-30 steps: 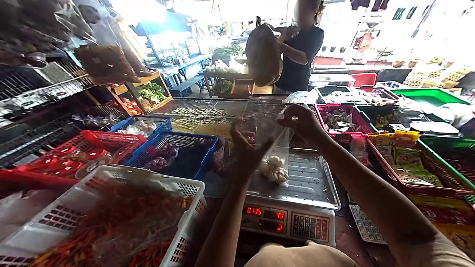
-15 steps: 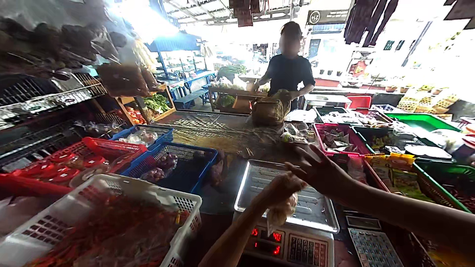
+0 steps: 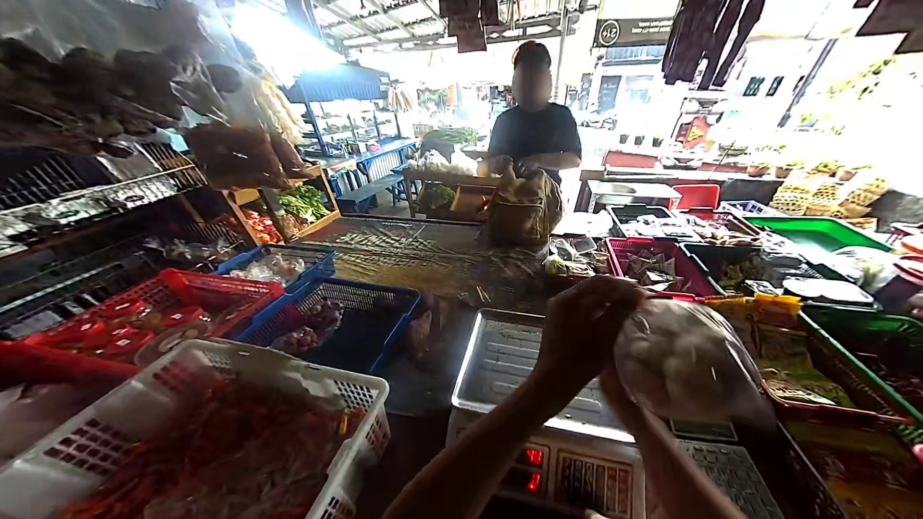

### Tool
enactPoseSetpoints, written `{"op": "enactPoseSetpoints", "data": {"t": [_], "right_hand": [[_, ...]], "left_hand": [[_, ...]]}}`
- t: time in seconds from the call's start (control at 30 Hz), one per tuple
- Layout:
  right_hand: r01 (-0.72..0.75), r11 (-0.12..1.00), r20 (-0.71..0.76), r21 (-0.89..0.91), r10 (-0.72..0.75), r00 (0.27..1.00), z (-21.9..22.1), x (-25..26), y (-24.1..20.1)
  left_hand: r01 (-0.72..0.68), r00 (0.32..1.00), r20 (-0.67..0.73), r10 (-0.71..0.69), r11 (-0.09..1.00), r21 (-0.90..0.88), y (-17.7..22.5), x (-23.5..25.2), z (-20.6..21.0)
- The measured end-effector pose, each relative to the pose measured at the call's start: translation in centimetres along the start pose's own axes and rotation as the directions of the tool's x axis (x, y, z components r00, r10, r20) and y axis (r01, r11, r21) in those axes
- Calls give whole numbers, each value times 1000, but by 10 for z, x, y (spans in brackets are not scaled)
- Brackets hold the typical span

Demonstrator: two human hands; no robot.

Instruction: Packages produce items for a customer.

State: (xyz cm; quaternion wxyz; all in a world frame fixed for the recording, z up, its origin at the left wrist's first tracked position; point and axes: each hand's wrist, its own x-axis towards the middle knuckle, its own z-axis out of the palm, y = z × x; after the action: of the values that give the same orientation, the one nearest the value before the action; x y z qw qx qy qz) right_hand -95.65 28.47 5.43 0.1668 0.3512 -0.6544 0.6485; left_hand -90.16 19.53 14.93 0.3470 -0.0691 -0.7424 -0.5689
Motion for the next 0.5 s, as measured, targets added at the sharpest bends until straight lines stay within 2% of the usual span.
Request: {"op": "enactPoseSetpoints", "data": {"t": [0.03,0.1,0.13,0.17,0.2,0.27,0.33,0.4,0.43,0.5], "right_hand": [[-123,992,20,20,122,992,13,-18,-12],[-190,980,127,-54,196,972,16,-35,-19],[-109,980,168,-167,138,976,7,-36,-20],[32,949,203,-313,33,979,-5,-35,-17],[136,902,217,-410,-48,975,-18,-31,-12],[187,853,177,-487,-113,978,-41,-23,-6],[172,864,131,-473,-123,984,-57,-9,0],[160,913,171,-376,-102,980,-61,-5,6],[162,949,216,-269,-104,971,-57,-8,9],[193,980,332,-58,-163,929,-45,-20,11]], "left_hand": [[12,999,-43,-9,997,71,-14,-3,1],[-43,997,-51,54,980,195,-45,-17,-4],[-106,993,-17,113,966,237,-60,-26,-8],[-150,989,24,149,955,257,-72,-35,-13],[-155,988,67,142,954,258,-82,-42,-19],[-40,989,144,13,982,184,-93,-55,-43],[126,964,233,-130,992,32,-93,-64,-68],[179,949,277,-151,981,-79,-92,-81,-67],[177,954,268,-136,975,-133,-93,-90,-58],[166,977,166,-131,961,-221,-96,-99,-41]]}}
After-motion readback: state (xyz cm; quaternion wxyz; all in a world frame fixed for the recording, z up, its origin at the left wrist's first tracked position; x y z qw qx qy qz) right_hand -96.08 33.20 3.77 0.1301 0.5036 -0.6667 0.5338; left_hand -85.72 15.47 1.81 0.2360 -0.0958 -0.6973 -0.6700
